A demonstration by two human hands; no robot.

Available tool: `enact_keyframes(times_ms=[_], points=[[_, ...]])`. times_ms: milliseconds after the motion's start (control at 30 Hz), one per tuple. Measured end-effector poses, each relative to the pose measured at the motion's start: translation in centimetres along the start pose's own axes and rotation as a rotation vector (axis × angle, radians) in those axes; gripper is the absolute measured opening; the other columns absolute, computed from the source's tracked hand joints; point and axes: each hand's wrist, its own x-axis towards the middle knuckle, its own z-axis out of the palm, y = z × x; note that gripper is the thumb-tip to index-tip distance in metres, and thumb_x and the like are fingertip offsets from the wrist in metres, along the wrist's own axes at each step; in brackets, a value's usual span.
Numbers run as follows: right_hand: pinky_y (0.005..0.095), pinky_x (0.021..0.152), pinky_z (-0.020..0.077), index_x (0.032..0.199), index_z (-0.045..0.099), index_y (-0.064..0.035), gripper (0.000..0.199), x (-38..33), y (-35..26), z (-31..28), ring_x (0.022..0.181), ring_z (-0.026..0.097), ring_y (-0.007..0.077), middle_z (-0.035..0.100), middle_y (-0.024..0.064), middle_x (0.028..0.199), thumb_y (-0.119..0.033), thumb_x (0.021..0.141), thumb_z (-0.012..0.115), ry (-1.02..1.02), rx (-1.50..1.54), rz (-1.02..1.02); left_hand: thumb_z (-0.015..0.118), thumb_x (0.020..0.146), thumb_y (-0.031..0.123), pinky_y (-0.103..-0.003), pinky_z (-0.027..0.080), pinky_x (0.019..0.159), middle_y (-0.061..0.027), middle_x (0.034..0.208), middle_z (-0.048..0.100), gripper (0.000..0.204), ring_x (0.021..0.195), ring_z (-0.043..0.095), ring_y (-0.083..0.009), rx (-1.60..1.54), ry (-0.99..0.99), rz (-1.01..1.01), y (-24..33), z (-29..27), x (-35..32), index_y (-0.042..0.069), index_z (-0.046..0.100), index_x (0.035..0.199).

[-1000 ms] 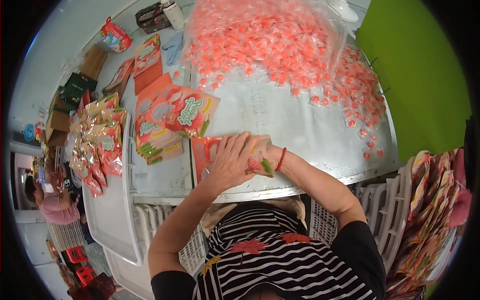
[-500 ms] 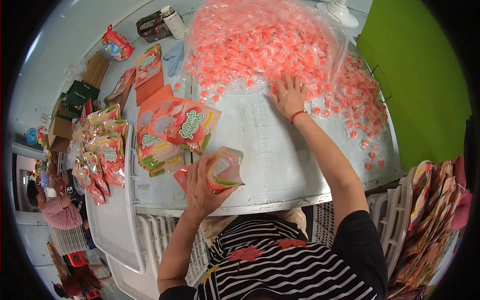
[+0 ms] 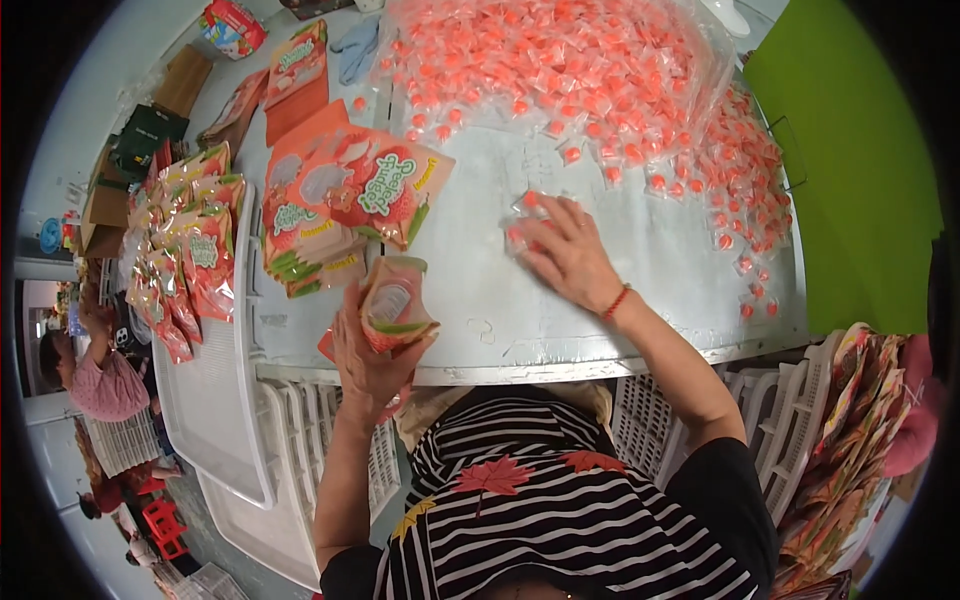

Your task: Packaging small pink candies into labeled plastic bags.

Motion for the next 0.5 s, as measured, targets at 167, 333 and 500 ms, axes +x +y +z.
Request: enact_keyframes(times_ms=[167,333,500], points=[[0.0313,0.088,0.0473,0.118,0.059,-0.0018,0.038,-1.2,4.6,-3.7,0.099,0.061,0.0186,0.063,0.0083,0.112,-0.031,0.101,0.042,0.265,0.617,0.543,0.090,0.056,0.017,-0.041,0.047,0.091,-0.0189,0.124,0.053,0.107,0.110,0.056,-0.0324,-0.230,0.007,-0.286,-1.4,-1.1,-1.1,0.000,0.028,0.141],[0.0312,0.087,0.0466,0.115,0.060,-0.0019,0.034,-3.8,10.0,-3.3,0.097,0.060,0.0173,0.064,0.0067,0.103,-0.029,0.100,0.045,0.468,0.785,0.626,0.088,0.058,0.012,-0.039,0.047,0.091,-0.0203,0.125,0.051,0.106,0.110,0.057,-0.0318,-0.231,0.062,-0.214,-2.3,-1.3,-1.6,0.003,0.026,0.143],[0.0423,0.100,0.0381,0.123,0.057,-0.0085,0.043,-1.1,6.2,-2.2,0.118,0.049,0.0324,0.053,0.0147,0.126,-0.035,0.089,0.059,0.269,0.139,0.230,0.087,0.059,0.010,-0.038,0.047,0.092,-0.0202,0.127,0.050,0.105,0.110,0.056,-0.0305,-0.284,0.069,-0.296,-2.1,-1.8,-1.3,0.003,0.026,0.143]])
